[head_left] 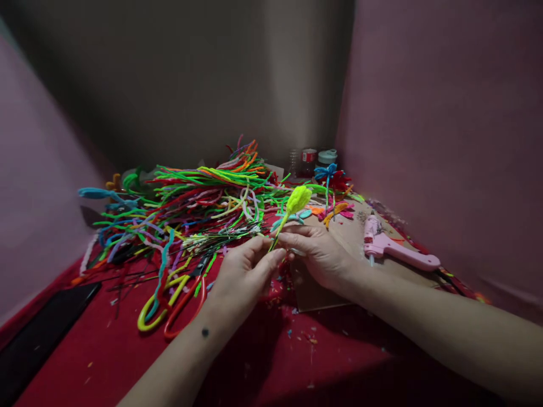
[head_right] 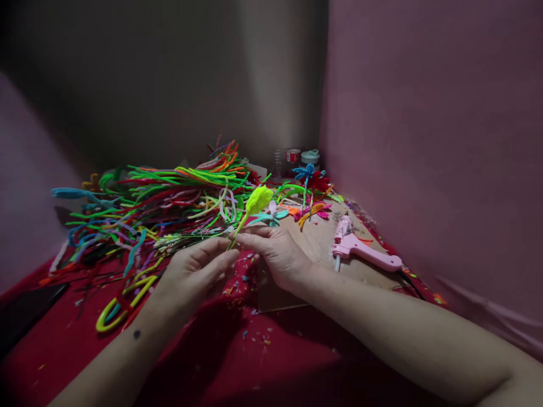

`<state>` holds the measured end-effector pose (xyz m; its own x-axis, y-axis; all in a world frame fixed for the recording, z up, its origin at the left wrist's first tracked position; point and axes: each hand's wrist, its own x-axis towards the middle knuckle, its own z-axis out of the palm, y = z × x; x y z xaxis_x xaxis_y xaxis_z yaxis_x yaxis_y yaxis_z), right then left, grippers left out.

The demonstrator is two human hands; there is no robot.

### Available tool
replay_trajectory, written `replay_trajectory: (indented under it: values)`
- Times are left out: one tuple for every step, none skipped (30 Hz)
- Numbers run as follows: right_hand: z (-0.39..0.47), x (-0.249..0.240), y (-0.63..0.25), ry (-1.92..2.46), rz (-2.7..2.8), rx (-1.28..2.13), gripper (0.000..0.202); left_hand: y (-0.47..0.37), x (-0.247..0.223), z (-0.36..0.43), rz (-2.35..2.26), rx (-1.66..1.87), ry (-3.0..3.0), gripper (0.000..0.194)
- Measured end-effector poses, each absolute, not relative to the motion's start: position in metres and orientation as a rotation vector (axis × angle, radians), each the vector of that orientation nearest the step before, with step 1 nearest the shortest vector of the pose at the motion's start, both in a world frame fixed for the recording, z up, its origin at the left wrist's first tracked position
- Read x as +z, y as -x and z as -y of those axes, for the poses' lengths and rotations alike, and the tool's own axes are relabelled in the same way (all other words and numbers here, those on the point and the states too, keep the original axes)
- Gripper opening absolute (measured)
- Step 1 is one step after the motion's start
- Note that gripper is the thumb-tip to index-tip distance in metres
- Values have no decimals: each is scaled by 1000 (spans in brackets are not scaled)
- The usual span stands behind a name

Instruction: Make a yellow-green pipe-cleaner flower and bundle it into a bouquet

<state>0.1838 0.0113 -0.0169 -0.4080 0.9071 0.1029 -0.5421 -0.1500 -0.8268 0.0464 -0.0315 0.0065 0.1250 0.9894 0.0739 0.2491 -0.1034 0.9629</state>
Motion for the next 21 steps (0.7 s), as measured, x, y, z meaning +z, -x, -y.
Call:
replay_trajectory:
  values:
    - [-11,-16,-184,543,1011,1733,7,-47,4,32,-1328,1091,-1618,15]
    - [-11,-14,-184,561,1016,1702,7,-47,2,32,-1392,1122,-1711,14]
    - [-10,-13,-184,573,1028,1668,6,-46,1,32,-1450,1148,-1784,15]
    - [-10,-13,-184,581,1047,1635,6,-46,0,31,-1492,1165,-1825,15]
    - [-9,-12,-184,585,1065,1607,5,-45,-1,31,-1510,1174,-1831,16]
    - [-9,-11,-184,586,1079,1589,5,-45,-1,30,-1502,1175,-1804,17]
    - [-9,-11,-185,587,1087,1583,6,-45,0,30,-1473,1168,-1750,18]
    - [-8,-10,-185,590,1083,1586,6,-45,0,29,-1434,1159,-1680,19]
    - [-8,-10,-185,593,1072,1597,6,-45,1,28,-1390,1149,-1609,20]
    - [-8,-11,-184,594,1056,1613,6,-45,2,28,-1350,1134,-1544,21]
    - [-9,-11,-184,587,1039,1632,6,-44,4,28,-1317,1123,-1492,22]
    - [-9,-12,-184,576,1023,1651,6,-44,4,28,-1290,1112,-1457,22]
    - [-10,-13,-184,564,1008,1667,7,-44,5,28,-1269,1104,-1433,23]
    - [-11,-14,-183,556,996,1682,8,-44,6,28,-1250,1099,-1412,24]
    - [-11,-16,-183,551,987,1696,9,-44,7,28,-1233,1094,-1389,24]
    - [-12,-17,-183,552,976,1707,9,-43,7,28,-1219,1089,-1363,23]
    - [-12,-18,-183,556,963,1720,10,-43,8,29,-1205,1082,-1335,21]
    - [-12,-19,-183,558,949,1733,10,-43,8,28,-1191,1074,-1305,19]
    - [-13,-20,-183,559,933,1749,11,-43,8,28,-1178,1066,-1280,17]
    - [-13,-20,-183,565,908,1766,12,-43,7,28,-1164,1059,-1262,16]
    - [-13,-21,-183,578,877,1783,13,-43,7,28,-1150,1054,-1249,15]
